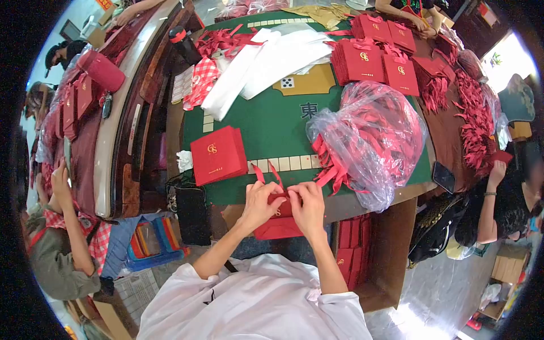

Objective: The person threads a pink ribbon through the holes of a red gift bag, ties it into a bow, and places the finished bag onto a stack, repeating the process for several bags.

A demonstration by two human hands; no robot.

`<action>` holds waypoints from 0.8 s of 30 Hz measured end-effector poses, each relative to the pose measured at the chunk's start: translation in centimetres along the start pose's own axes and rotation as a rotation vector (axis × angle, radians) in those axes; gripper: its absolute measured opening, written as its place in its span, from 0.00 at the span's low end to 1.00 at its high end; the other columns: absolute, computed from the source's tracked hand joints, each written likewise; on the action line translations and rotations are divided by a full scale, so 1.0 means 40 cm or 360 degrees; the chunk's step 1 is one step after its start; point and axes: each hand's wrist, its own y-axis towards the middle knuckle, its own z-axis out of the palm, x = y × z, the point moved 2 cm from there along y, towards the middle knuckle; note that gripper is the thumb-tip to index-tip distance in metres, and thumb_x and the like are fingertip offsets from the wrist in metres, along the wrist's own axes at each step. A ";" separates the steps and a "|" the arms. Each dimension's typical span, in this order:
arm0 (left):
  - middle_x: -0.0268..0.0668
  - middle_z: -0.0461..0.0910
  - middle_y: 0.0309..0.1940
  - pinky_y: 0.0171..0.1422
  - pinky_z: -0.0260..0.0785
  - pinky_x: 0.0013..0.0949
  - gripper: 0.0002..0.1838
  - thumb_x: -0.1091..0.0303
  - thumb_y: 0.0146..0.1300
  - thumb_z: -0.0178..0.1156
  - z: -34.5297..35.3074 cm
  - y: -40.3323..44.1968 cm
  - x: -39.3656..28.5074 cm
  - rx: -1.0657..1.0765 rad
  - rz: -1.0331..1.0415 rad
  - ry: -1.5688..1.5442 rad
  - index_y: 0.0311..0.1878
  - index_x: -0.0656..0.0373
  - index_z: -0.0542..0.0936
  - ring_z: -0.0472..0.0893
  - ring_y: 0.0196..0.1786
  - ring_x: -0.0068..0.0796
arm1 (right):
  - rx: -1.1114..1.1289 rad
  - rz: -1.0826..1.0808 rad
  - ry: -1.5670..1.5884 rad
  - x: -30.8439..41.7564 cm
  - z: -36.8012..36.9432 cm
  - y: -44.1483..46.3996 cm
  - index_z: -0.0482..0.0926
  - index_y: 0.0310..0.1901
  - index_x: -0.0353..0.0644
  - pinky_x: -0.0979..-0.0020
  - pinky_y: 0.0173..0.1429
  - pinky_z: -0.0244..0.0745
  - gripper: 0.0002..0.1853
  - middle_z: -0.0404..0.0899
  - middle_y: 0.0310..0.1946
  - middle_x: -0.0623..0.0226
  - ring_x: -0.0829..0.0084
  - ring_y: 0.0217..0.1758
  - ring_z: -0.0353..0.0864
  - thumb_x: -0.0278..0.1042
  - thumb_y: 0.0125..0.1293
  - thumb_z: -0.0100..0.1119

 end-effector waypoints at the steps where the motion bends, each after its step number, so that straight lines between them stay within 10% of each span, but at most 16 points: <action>1: 0.30 0.83 0.33 0.52 0.61 0.42 0.10 0.65 0.54 0.71 0.000 -0.002 -0.003 0.0046 0.0027 -0.0042 0.37 0.53 0.82 0.77 0.42 0.37 | 0.0053 0.0081 0.0096 -0.001 -0.010 0.009 0.84 0.38 0.41 0.62 0.46 0.74 0.04 0.79 0.36 0.61 0.58 0.42 0.78 0.26 0.62 0.65; 14: 0.28 0.79 0.35 0.52 0.62 0.40 0.07 0.71 0.52 0.68 0.016 -0.047 -0.049 -0.0160 0.0614 0.0243 0.35 0.51 0.82 0.75 0.42 0.33 | 0.1181 0.0144 0.0094 -0.096 -0.023 0.055 0.86 0.33 0.37 0.57 0.42 0.75 0.13 0.82 0.30 0.55 0.55 0.37 0.82 0.40 0.64 0.62; 24: 0.28 0.77 0.34 0.52 0.61 0.40 0.09 0.68 0.52 0.72 0.000 -0.034 -0.050 -0.0021 0.0513 0.0099 0.36 0.49 0.82 0.75 0.42 0.33 | 0.1107 0.0773 0.0415 -0.147 0.040 0.055 0.87 0.32 0.38 0.64 0.40 0.76 0.15 0.83 0.29 0.58 0.65 0.33 0.84 0.44 0.59 0.68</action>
